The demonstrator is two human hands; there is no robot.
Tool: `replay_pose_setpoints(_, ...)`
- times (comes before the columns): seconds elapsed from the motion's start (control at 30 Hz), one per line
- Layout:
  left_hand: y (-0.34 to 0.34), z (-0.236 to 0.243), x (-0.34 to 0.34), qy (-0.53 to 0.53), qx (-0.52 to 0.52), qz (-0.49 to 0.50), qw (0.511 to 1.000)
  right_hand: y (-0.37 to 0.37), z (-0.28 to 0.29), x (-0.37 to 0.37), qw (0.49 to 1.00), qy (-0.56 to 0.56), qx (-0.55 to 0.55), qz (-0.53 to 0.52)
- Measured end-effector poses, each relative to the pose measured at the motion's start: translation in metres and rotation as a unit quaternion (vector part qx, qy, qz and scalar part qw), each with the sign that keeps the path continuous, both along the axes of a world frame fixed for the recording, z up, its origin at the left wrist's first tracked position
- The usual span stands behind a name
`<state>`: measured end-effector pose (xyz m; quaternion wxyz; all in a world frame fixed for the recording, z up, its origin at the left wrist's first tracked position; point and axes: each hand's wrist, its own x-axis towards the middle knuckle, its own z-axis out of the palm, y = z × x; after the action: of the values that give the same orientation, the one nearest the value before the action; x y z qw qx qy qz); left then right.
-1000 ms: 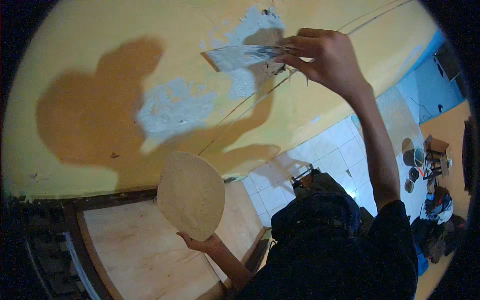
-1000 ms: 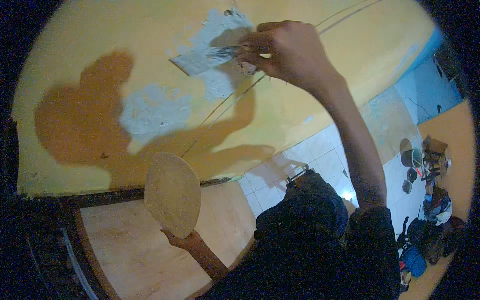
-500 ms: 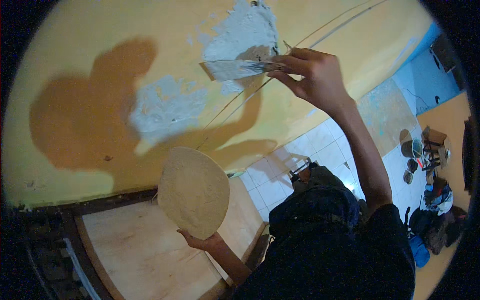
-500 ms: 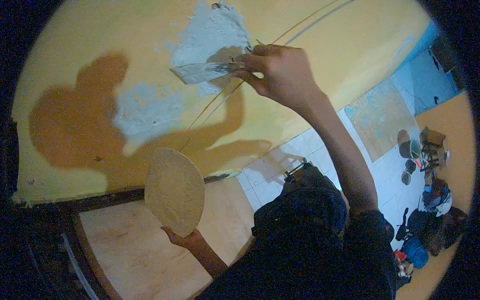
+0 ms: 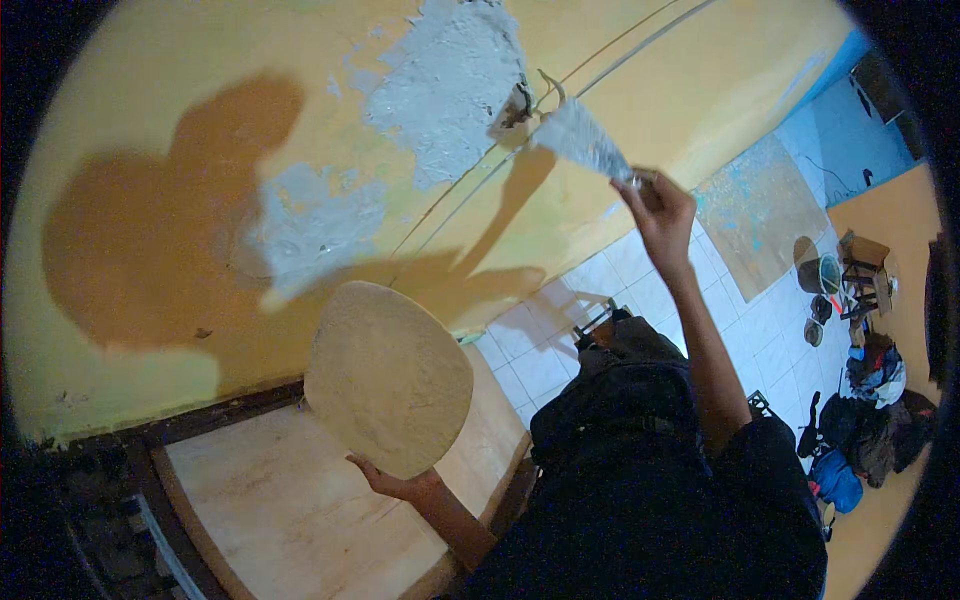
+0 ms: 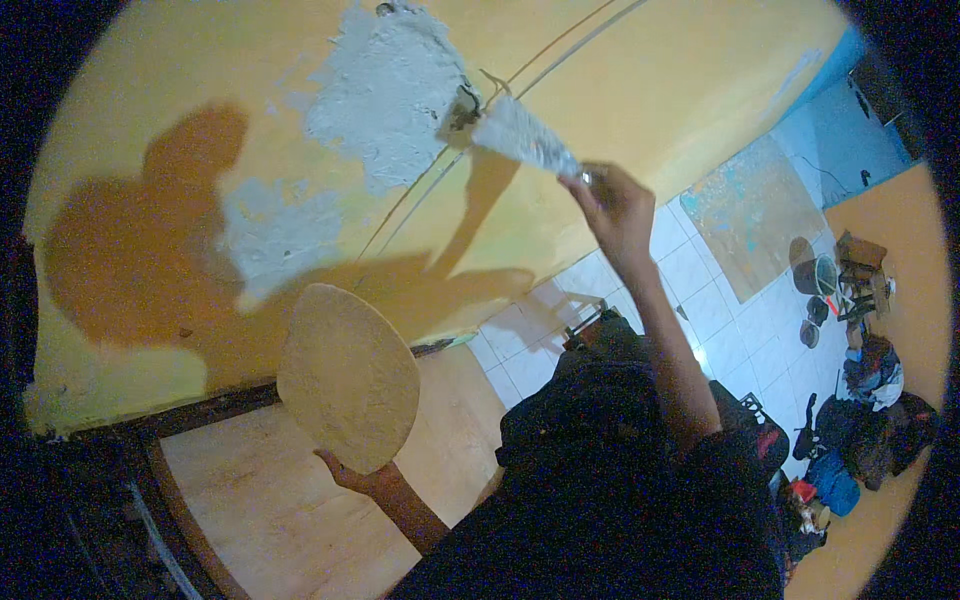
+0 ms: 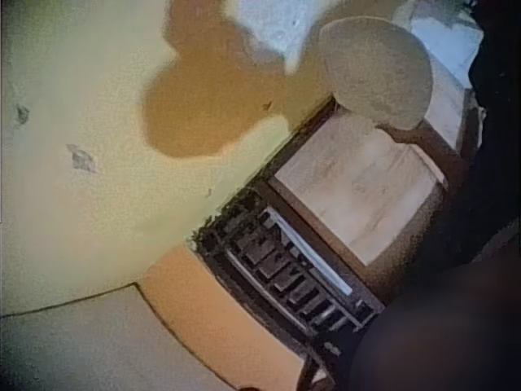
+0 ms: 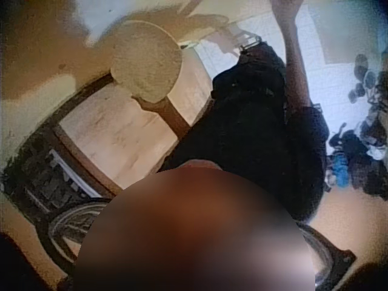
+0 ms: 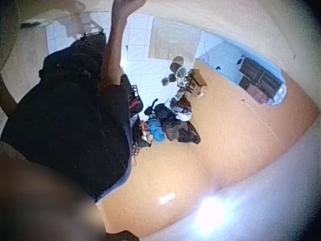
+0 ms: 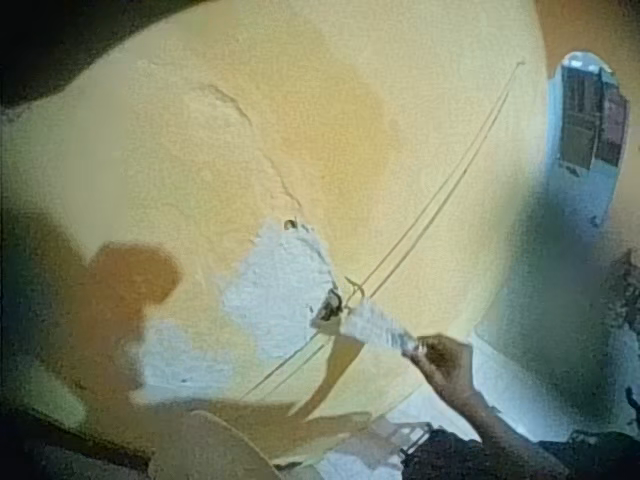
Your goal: Patching and smoothing a damaged section of a wall using putty and a putty knife.
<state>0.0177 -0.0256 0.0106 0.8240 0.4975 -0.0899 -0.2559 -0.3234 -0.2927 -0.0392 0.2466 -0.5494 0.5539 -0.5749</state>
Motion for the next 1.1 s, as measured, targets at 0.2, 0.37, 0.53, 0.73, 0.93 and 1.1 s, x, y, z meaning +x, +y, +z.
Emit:
replay_pose_setpoints(0.2, -0.016, -0.003, -0.004, 0.0, 0.009, -0.022, 1.0, 0.001, -0.102, -0.001, 0.999, 0.02, 0.033, 0.013)
replay_pose_setpoints(0.37, -0.015, -0.003, -0.005, -0.065, 0.109, -0.014, 0.992, -0.057, -0.114, 0.032, 0.996, -0.059, -0.031, 0.062)
replay_pose_setpoints(0.53, -0.012, 0.003, -0.021, -0.028, 0.078, -0.01, 0.997, -0.095, -0.101, 0.035, 0.99, -0.007, -0.101, 0.099)
replay_pose_setpoints(0.73, -0.005, -0.004, -0.034, -0.066, 0.126, -0.015, 0.99, -0.133, -0.085, 0.023, 0.967, 0.004, -0.192, 0.169)
replay_pose_setpoints(0.93, -0.013, 0.0, -0.045, -0.078, 0.146, 0.009, 0.986, -0.151, -0.07, 0.018, 0.957, 0.053, -0.22, 0.182)
replay_pose_setpoints(1.1, -0.018, 0.007, -0.048, -0.11, 0.178, -0.001, 0.978, -0.147, -0.063, 0.006, 0.968, 0.07, -0.144, 0.191)
